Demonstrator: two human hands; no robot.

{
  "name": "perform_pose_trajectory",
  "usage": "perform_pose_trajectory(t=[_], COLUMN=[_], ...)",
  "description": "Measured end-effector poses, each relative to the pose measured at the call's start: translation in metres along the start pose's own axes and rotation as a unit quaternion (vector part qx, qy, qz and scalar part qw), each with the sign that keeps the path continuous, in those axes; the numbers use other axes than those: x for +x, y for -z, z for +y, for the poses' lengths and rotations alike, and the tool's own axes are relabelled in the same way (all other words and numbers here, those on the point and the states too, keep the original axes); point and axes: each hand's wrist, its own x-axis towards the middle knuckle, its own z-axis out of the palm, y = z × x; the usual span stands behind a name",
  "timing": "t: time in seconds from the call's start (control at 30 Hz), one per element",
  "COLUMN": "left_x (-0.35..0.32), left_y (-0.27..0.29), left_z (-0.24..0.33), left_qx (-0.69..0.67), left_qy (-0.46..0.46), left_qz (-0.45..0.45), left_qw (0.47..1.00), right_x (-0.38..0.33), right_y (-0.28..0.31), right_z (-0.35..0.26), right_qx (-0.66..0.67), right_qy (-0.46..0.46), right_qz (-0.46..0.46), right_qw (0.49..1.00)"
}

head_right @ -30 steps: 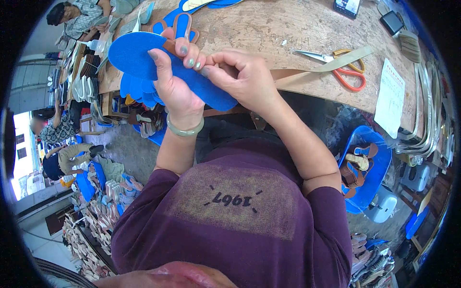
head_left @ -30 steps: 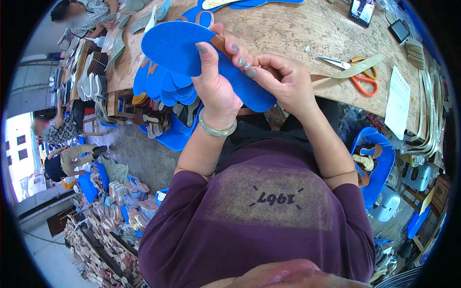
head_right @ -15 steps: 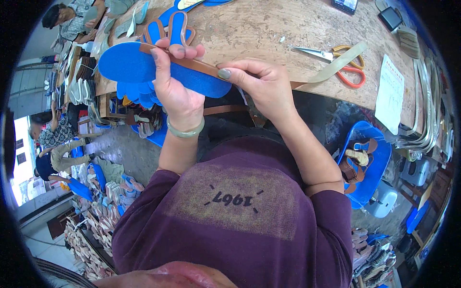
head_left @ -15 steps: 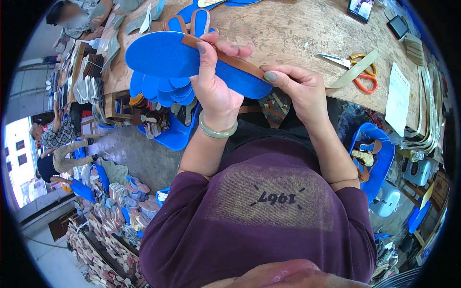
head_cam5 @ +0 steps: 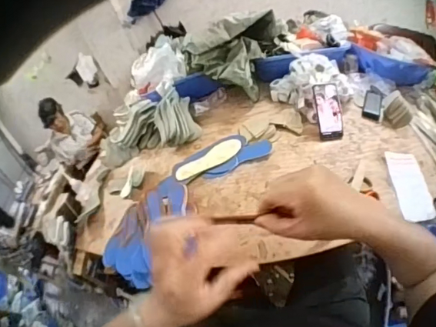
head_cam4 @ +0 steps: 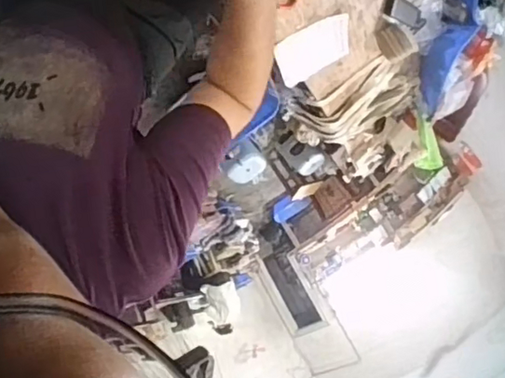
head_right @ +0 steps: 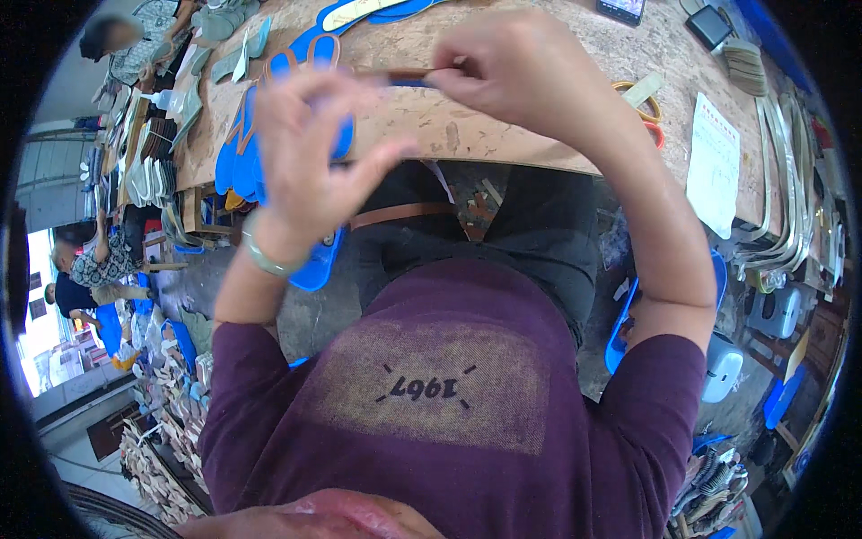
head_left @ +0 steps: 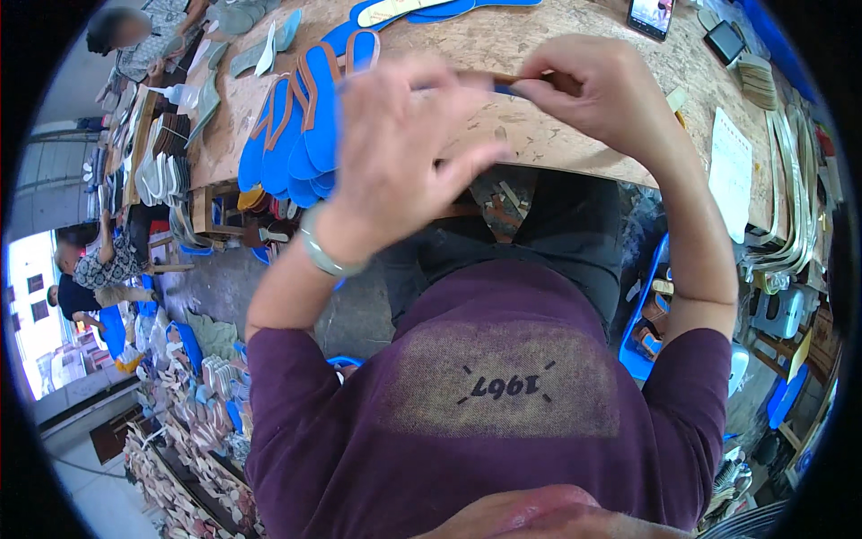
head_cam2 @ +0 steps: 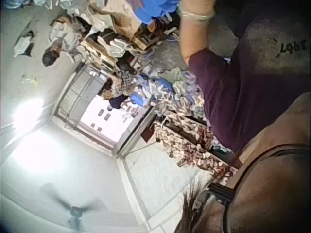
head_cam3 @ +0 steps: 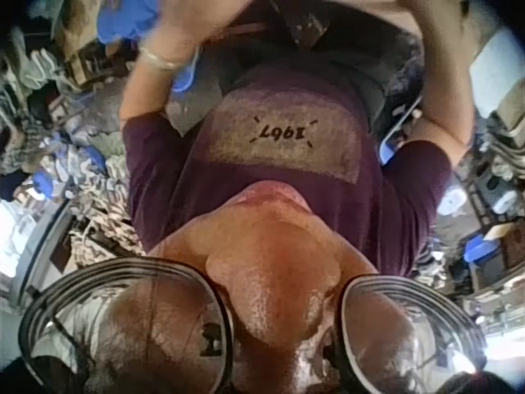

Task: The person assembles blue flip-flops by attaching brown straps to the soles. They use scissors to trim the straps and a handheld tool to press the straps into place. The person handles multiple soles and straps, working at a wooden table in a workshop environment.

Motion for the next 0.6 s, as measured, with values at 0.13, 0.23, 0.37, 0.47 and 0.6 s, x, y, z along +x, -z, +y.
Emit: perform_pose_trajectory(t=[0.13, 0.23, 0.37, 0.47, 0.6], left_x=[0.037, 0.038, 0.038, 0.025, 0.013], left_y=[-0.012, -0.011, -0.012, -0.018, -0.034], left_z=[-0.038, -0.041, -0.03, -0.018, -0.007], left_qx=[-0.021, -0.225, -0.335, -0.471, -0.591], left_qy=[0.039, 0.153, 0.227, 0.291, 0.315], left_qz=[-0.158, -0.272, -0.312, -0.248, -0.149], left_qw=[0.986, 0.923, 0.86, 0.795, 0.727], right_x=[0.036, 0.055, 0.033, 0.018, -0.01], right_y=[0.001, 0.027, 0.025, 0.013, -0.022], right_z=[-0.027, -0.016, 0.012, 0.026, 0.034], right_qx=[-0.001, 0.261, 0.44, 0.503, 0.498], right_qy=[0.144, -0.124, -0.17, -0.136, -0.179], right_qz=[0.014, -0.117, -0.014, 0.066, 0.174], right_qw=[0.99, 0.95, 0.882, 0.851, 0.831])
